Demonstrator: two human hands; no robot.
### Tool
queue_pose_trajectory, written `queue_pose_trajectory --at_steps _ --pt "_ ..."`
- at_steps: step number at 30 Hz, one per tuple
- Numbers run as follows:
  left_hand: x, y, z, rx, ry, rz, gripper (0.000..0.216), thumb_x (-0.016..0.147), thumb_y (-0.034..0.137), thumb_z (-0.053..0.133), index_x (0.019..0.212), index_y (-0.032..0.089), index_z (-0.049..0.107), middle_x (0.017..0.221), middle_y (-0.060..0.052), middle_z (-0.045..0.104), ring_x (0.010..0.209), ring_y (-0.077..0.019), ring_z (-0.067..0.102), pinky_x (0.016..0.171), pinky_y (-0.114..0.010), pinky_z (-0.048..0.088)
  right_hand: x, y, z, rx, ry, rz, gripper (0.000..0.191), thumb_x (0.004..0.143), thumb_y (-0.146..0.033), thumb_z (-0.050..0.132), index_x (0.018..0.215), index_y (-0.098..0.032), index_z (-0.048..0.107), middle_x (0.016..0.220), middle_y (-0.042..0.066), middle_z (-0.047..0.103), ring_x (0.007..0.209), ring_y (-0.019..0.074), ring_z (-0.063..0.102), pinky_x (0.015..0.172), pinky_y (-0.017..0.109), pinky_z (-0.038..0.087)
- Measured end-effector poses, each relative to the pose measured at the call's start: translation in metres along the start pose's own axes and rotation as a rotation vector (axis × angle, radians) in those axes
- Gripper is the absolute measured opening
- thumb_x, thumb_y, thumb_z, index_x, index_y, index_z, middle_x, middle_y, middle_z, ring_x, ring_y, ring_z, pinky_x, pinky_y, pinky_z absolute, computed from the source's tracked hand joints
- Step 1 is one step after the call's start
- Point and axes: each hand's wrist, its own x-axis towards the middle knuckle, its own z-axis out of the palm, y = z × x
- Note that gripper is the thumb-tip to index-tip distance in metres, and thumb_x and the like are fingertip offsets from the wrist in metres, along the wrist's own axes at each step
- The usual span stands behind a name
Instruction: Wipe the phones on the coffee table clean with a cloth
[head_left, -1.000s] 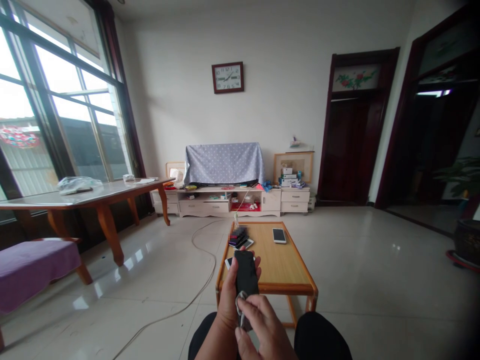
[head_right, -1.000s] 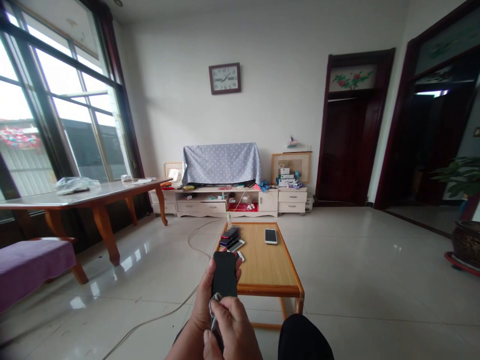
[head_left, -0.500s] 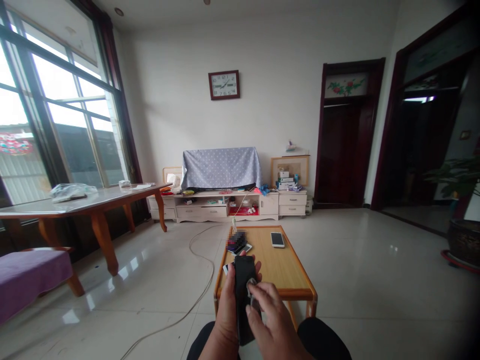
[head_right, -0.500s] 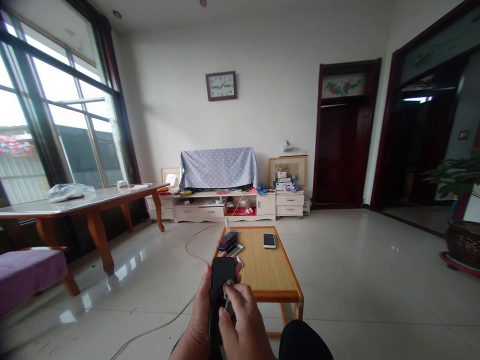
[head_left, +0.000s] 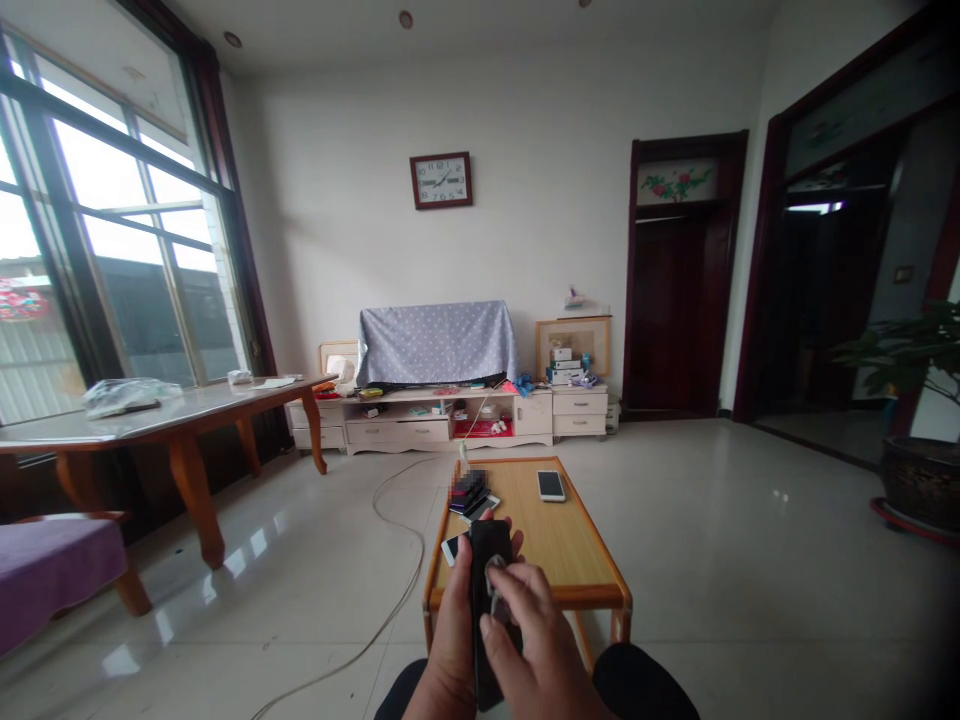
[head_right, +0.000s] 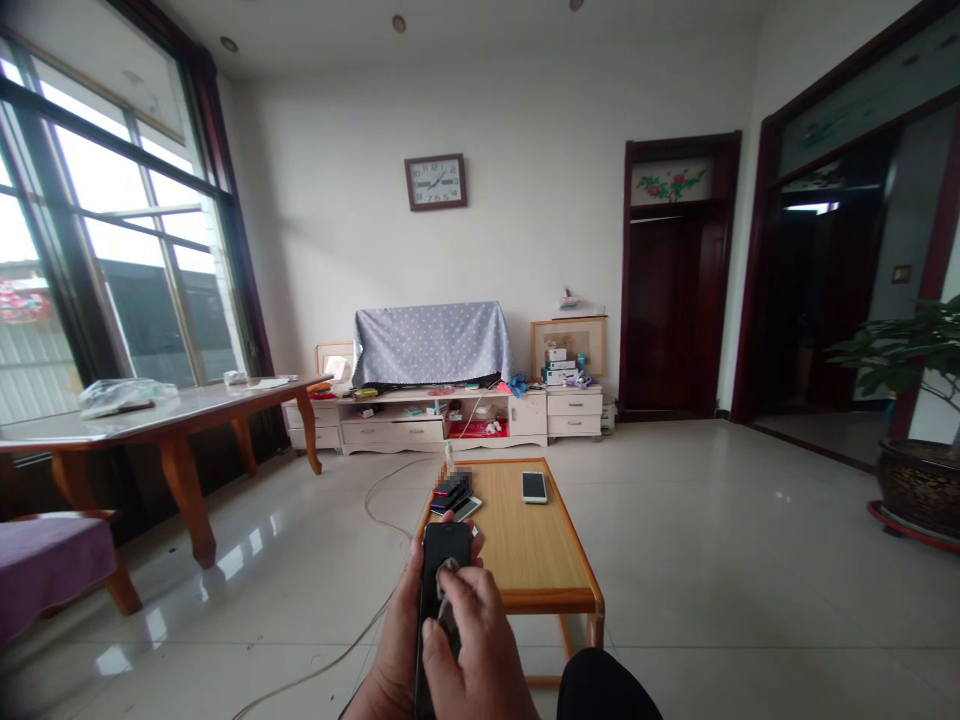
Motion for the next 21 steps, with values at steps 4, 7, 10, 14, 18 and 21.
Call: queue_pose_trajectory --at_steps 4,7,10,14,18,21 --pt "0.004 -0.002 -0.006 -0.001 -0.044 -0.001 0.06 0.099 0.053 0.055 0.154 0.029 0.045 0.149 -0.009 0.061 0.143 -0.0286 0.052 0.122 -0.044 0.039 0.002 0.0 -0.001 0.021 -0.028 -0.024 0.046 0.094 -0.019 0.052 0.14 -0.023 0.056 0.13 0.012 0.058 0.121 0.0245 0.063 0.101 0.038 0.058" --pt "0.006 -0.003 -0.01 0.002 -0.087 -0.015 0.057 0.1 0.053 0.053 0.151 0.028 0.049 0.15 -0.009 0.06 0.146 -0.0277 0.048 0.126 -0.046 0.032 0.009 0.003 -0.004 0.012 0.025 0.097 0.039 0.097 -0.02 0.05 0.135 -0.023 0.059 0.128 0.012 0.058 0.122 0.0245 0.063 0.104 0.041 0.057" --pt "0.008 -0.004 -0.015 0.044 -0.126 -0.005 0.05 0.101 0.046 0.054 0.147 0.028 0.054 0.149 -0.008 0.061 0.147 -0.0287 0.046 0.127 -0.047 0.029 0.011 -0.001 -0.005 0.018 0.022 0.062 0.043 0.095 -0.019 0.054 0.137 -0.023 0.057 0.13 0.012 0.058 0.123 0.0251 0.062 0.103 0.04 0.057" --pt "0.011 -0.005 -0.018 0.049 -0.128 0.004 0.049 0.099 0.047 0.056 0.143 0.025 0.06 0.147 -0.01 0.063 0.147 -0.0305 0.046 0.127 -0.046 0.029 0.012 -0.003 -0.005 0.047 -0.007 -0.003 0.045 0.095 -0.019 0.055 0.14 -0.024 0.057 0.132 0.012 0.058 0.124 0.0256 0.062 0.105 0.041 0.056" --pt "0.01 -0.005 -0.016 0.054 -0.119 -0.018 0.053 0.099 0.052 0.055 0.145 0.026 0.057 0.15 -0.008 0.061 0.144 -0.0287 0.05 0.128 -0.047 0.028 0.017 0.007 -0.009 0.083 0.064 0.161 0.035 0.099 -0.023 0.051 0.133 -0.023 0.061 0.128 0.012 0.058 0.123 0.0252 0.062 0.106 0.043 0.055" --pt "0.01 -0.008 -0.014 0.067 -0.128 0.003 0.052 0.1 0.049 0.054 0.146 0.025 0.056 0.15 -0.009 0.06 0.145 -0.0287 0.048 0.129 -0.046 0.026 0.015 0.004 -0.009 0.084 0.026 0.149 0.039 0.097 -0.023 0.054 0.136 -0.024 0.059 0.133 0.012 0.056 0.126 0.026 0.06 0.107 0.043 0.054"
